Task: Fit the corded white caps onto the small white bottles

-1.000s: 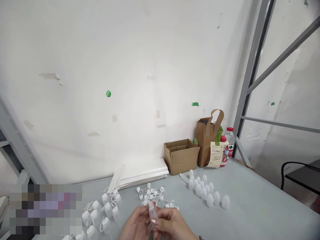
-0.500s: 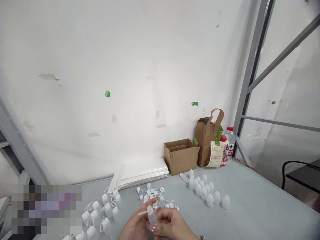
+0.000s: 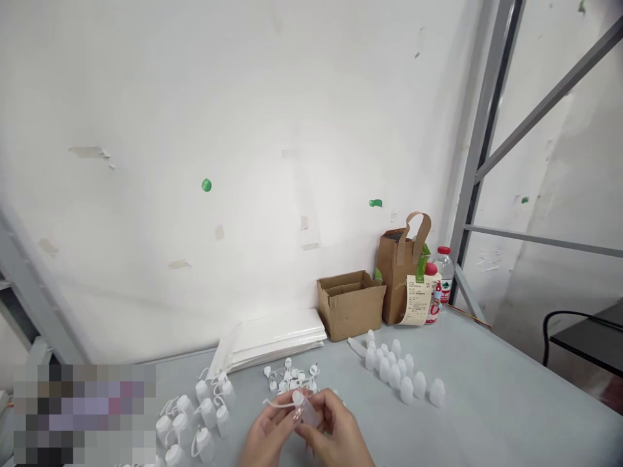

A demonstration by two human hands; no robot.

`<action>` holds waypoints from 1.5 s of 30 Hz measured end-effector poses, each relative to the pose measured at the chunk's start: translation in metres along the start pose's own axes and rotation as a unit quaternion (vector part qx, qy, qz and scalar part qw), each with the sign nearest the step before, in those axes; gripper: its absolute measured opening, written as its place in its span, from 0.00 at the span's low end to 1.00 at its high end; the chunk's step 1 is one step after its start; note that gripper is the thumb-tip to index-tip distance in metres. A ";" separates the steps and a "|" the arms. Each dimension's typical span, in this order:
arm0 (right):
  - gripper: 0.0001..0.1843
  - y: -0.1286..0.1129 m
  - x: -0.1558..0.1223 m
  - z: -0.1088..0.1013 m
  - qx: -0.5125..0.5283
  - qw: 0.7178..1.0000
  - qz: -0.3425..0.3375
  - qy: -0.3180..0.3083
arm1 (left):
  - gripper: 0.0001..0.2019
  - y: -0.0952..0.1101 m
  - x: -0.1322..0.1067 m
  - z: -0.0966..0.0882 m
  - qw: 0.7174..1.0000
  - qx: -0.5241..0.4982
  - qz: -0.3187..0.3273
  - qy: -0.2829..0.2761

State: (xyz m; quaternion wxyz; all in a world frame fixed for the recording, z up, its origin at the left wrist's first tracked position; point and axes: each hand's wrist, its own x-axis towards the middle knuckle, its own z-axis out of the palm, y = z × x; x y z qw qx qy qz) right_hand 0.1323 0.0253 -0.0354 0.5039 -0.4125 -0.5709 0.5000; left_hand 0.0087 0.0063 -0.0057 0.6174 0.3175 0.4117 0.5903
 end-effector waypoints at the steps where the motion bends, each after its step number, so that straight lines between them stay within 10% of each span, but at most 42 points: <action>1: 0.15 0.003 0.001 0.002 0.017 1.000 -0.003 -0.007 | 0.15 0.002 -0.001 0.000 1.000 0.003 0.001 0.005; 34: 0.30 -0.017 0.005 0.000 0.208 0.956 0.179 -0.107 | 0.24 -0.015 0.011 -0.011 0.992 -0.058 -0.097 -0.049; 39: 0.23 -0.025 0.013 -0.018 0.094 0.980 0.097 -0.147 | 0.24 0.004 0.000 -0.002 0.999 0.029 0.017 0.034; 45: 0.10 -0.036 0.036 -0.065 -0.237 0.971 0.004 -0.018 | 0.28 0.021 -0.002 0.001 0.985 0.045 0.069 0.151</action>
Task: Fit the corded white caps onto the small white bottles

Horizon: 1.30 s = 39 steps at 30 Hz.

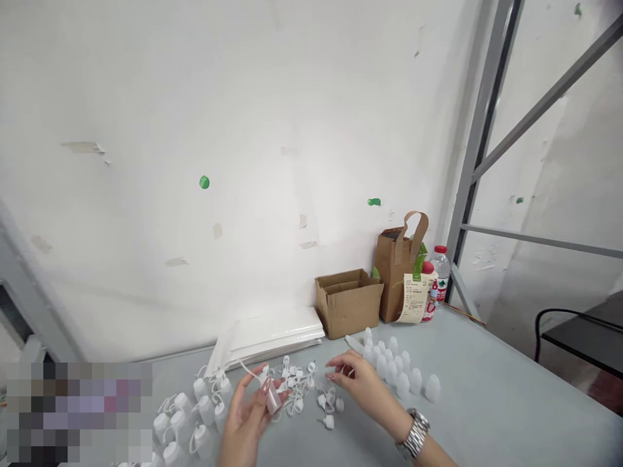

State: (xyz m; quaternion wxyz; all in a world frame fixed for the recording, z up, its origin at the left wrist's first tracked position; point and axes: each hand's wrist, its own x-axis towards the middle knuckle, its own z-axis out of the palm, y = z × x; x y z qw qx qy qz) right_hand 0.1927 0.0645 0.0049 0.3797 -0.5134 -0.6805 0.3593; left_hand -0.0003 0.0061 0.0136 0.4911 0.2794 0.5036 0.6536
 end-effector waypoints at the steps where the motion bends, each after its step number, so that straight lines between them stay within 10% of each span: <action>1: 0.08 0.002 0.001 -0.005 -0.038 0.999 0.003 0.003 | 0.27 0.001 -0.001 0.001 1.000 0.002 0.004 0.003; 32: 0.08 0.007 -0.008 0.006 -0.203 0.976 -0.042 -0.065 | 0.22 -0.009 -0.007 0.007 0.998 0.046 0.026 -0.036; 39: 0.08 -0.004 -0.002 -0.003 0.083 0.995 -0.021 -0.047 | 0.22 -0.034 -0.006 0.006 0.989 0.085 0.047 -0.107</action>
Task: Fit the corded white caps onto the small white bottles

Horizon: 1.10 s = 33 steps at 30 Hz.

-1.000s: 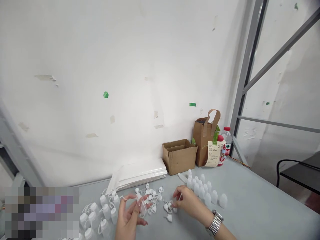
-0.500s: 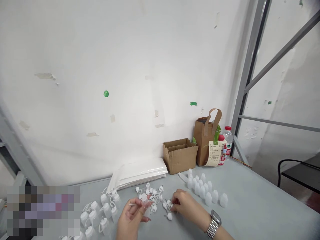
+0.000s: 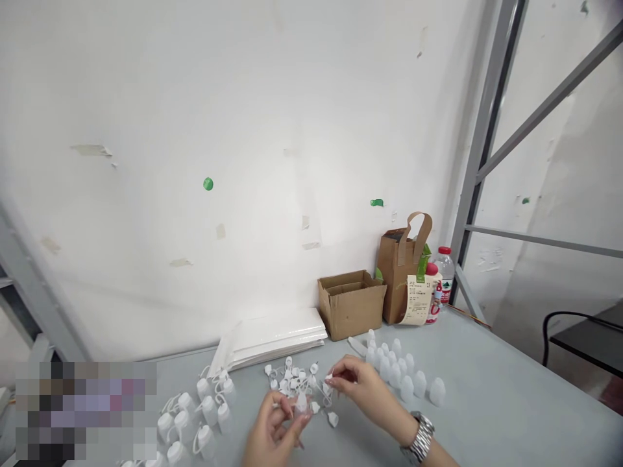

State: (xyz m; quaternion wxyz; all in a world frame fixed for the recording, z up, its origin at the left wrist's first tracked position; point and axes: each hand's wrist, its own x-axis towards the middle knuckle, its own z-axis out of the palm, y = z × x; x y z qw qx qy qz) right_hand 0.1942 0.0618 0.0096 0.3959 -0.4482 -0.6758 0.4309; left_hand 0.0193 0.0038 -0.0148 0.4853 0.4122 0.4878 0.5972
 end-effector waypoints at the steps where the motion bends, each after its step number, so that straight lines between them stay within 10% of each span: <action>1: 0.10 -0.002 0.000 0.001 0.066 0.998 0.014 -0.018 | 0.22 -0.003 -0.001 0.001 1.000 0.012 -0.003 -0.019; 7: 0.15 -0.009 -0.007 0.016 0.228 0.970 0.039 -0.071 | 0.23 -0.012 -0.004 0.001 0.994 0.056 -0.019 -0.087; 16: 0.08 -0.019 -0.014 0.011 0.066 0.993 -0.053 -0.080 | 0.18 -0.011 -0.002 -0.004 0.991 0.028 0.017 -0.129; 26: 0.10 -0.024 -0.015 0.009 0.079 0.992 -0.021 -0.094 | 0.44 -0.003 0.001 -0.003 0.987 0.013 -0.085 -0.138; 33: 0.10 -0.022 -0.016 0.008 0.059 0.992 -0.062 -0.094 | 0.30 0.001 0.001 -0.005 0.987 0.017 -0.055 -0.152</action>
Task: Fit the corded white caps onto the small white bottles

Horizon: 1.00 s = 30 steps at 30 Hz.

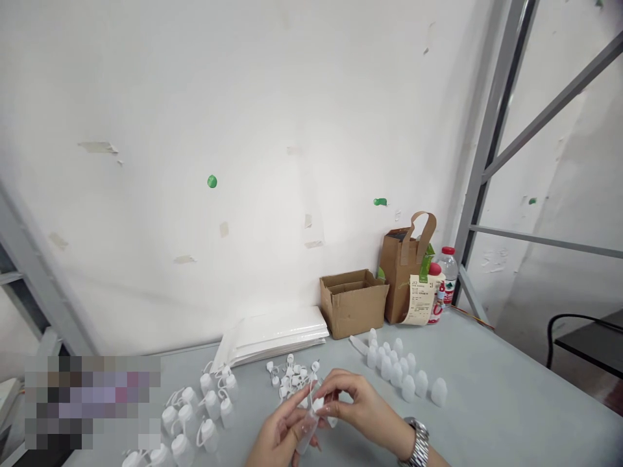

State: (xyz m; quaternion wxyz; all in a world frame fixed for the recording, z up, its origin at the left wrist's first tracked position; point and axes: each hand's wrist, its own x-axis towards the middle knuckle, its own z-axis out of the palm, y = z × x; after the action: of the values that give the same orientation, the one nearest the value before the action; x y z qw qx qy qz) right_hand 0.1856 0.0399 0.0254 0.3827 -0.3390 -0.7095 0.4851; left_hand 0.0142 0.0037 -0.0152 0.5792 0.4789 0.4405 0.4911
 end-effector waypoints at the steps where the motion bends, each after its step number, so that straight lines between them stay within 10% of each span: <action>1: 0.10 0.000 0.000 0.000 -0.005 1.000 -0.002 0.001 | 0.28 0.000 -0.001 0.001 1.000 0.009 0.008 0.005; 14: 0.04 -0.002 -0.003 0.000 -0.081 0.996 -0.042 -0.008 | 0.16 -0.011 0.000 -0.001 0.996 0.055 0.061 0.020; 30: 0.06 0.011 -0.003 0.005 -0.204 0.977 -0.067 -0.015 | 0.25 0.004 -0.001 -0.010 0.999 -0.005 0.024 0.035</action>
State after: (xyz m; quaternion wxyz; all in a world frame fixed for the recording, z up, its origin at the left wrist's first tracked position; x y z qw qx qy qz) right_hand 0.1841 0.0387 0.0131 0.3265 -0.3540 -0.8204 0.3084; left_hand 0.0042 0.0042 -0.0127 0.5535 0.4690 0.4464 0.5238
